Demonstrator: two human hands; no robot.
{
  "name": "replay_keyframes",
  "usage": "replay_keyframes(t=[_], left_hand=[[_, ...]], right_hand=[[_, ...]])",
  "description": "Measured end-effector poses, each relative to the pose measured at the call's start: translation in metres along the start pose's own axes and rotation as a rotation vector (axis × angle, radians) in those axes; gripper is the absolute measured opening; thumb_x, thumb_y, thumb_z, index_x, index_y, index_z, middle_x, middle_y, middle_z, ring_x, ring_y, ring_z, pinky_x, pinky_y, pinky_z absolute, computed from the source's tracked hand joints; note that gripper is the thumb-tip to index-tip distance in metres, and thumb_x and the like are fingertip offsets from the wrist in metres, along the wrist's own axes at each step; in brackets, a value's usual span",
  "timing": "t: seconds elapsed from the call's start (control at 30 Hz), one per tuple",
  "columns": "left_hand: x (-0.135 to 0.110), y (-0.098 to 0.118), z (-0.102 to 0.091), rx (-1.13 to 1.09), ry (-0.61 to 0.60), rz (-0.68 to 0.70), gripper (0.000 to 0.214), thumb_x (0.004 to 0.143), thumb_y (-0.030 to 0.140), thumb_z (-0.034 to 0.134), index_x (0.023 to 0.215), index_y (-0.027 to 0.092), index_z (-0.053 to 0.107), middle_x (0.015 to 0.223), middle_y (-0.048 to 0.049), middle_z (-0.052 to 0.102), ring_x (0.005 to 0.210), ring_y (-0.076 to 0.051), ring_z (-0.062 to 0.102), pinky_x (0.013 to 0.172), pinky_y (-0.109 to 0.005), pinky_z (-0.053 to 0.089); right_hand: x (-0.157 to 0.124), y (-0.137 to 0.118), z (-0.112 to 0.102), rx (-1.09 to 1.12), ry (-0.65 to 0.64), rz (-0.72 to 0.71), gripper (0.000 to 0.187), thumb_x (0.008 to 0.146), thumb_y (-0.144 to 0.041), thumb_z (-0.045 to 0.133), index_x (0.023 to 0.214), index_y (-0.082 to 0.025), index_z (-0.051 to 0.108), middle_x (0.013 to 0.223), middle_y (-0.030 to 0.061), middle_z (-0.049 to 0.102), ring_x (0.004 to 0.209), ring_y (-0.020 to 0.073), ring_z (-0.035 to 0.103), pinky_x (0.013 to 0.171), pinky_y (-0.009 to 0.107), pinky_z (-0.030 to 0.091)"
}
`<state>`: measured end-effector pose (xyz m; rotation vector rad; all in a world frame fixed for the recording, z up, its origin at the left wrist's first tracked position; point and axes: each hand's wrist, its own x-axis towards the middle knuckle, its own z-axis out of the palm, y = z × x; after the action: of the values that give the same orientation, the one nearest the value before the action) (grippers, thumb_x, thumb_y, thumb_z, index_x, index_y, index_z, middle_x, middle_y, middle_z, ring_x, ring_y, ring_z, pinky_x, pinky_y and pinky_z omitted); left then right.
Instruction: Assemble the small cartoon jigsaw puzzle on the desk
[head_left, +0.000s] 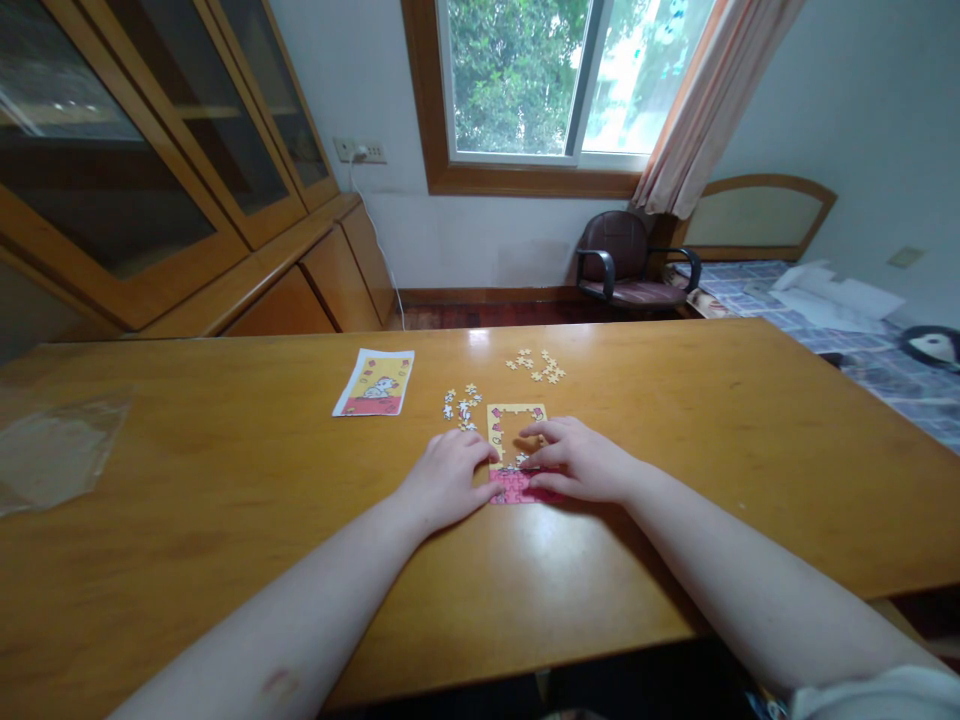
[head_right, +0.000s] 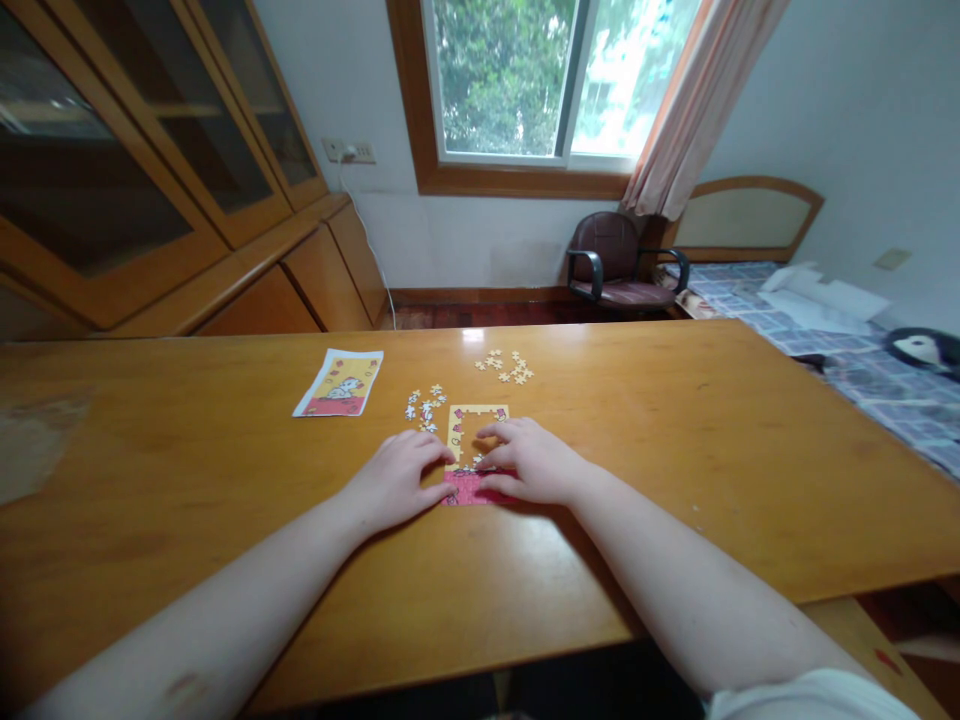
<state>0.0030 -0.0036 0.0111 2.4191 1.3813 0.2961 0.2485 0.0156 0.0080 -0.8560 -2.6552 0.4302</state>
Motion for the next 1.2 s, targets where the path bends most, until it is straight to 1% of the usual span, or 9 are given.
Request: replay_keyframes(t=[0.13, 0.53, 0.7, 0.9, 1.2], left_hand=[[0.001, -0.0008, 0.001, -0.002, 0.0, -0.003, 0.029, 0.078, 0.044, 0.068, 0.099, 0.024, 0.066, 0.105, -0.0042, 0.067, 0.102, -0.025, 0.058, 0.093, -0.042, 0.044], [-0.0007, 0.0023, -0.0017, 0.009, -0.005, -0.005, 0.029, 0.078, 0.042, 0.069, 0.099, 0.024, 0.066, 0.104, -0.0043, 0.067, 0.102, -0.025, 0.058, 0.092, -0.041, 0.044], [0.0003, 0.0015, -0.0007, 0.011, -0.002, 0.0, 0.03, 0.078, 0.044, 0.069, 0.1, 0.024, 0.066, 0.104, -0.0042, 0.066, 0.103, -0.025, 0.058, 0.092, -0.041, 0.044], [-0.0008, 0.0008, 0.0003, 0.006, 0.001, 0.006, 0.029, 0.078, 0.043, 0.068, 0.099, 0.023, 0.066, 0.105, -0.0041, 0.067, 0.103, -0.025, 0.058, 0.093, -0.042, 0.044], [-0.0009, 0.0008, 0.0003, 0.011, 0.006, 0.011, 0.029, 0.078, 0.045, 0.068, 0.098, 0.024, 0.066, 0.104, -0.0049, 0.067, 0.102, -0.026, 0.058, 0.092, -0.041, 0.044]], right_hand=[[-0.0001, 0.0004, 0.0004, 0.004, -0.006, 0.0, 0.027, 0.088, -0.045, 0.063, 0.1, -0.025, 0.076, 0.123, 0.0106, 0.062, 0.108, 0.0255, 0.06, 0.096, 0.044, 0.045], [0.0024, -0.0022, 0.0012, 0.019, -0.016, 0.008, 0.028, 0.088, -0.046, 0.063, 0.098, -0.023, 0.076, 0.119, 0.01, 0.064, 0.105, 0.0241, 0.061, 0.094, 0.042, 0.046], [0.0025, -0.0029, 0.0009, 0.036, -0.017, 0.008, 0.026, 0.088, -0.044, 0.063, 0.097, -0.023, 0.076, 0.118, 0.0098, 0.064, 0.104, 0.0232, 0.062, 0.094, 0.041, 0.046], [0.0023, -0.0026, -0.0003, 0.012, 0.015, 0.044, 0.024, 0.088, -0.04, 0.064, 0.096, -0.021, 0.075, 0.118, 0.0118, 0.064, 0.104, 0.025, 0.062, 0.092, 0.043, 0.047], [0.0032, 0.0004, 0.0023, 0.049, -0.009, 0.031, 0.024, 0.089, -0.04, 0.063, 0.096, -0.021, 0.076, 0.112, 0.0102, 0.066, 0.099, 0.0226, 0.062, 0.091, 0.04, 0.048]])
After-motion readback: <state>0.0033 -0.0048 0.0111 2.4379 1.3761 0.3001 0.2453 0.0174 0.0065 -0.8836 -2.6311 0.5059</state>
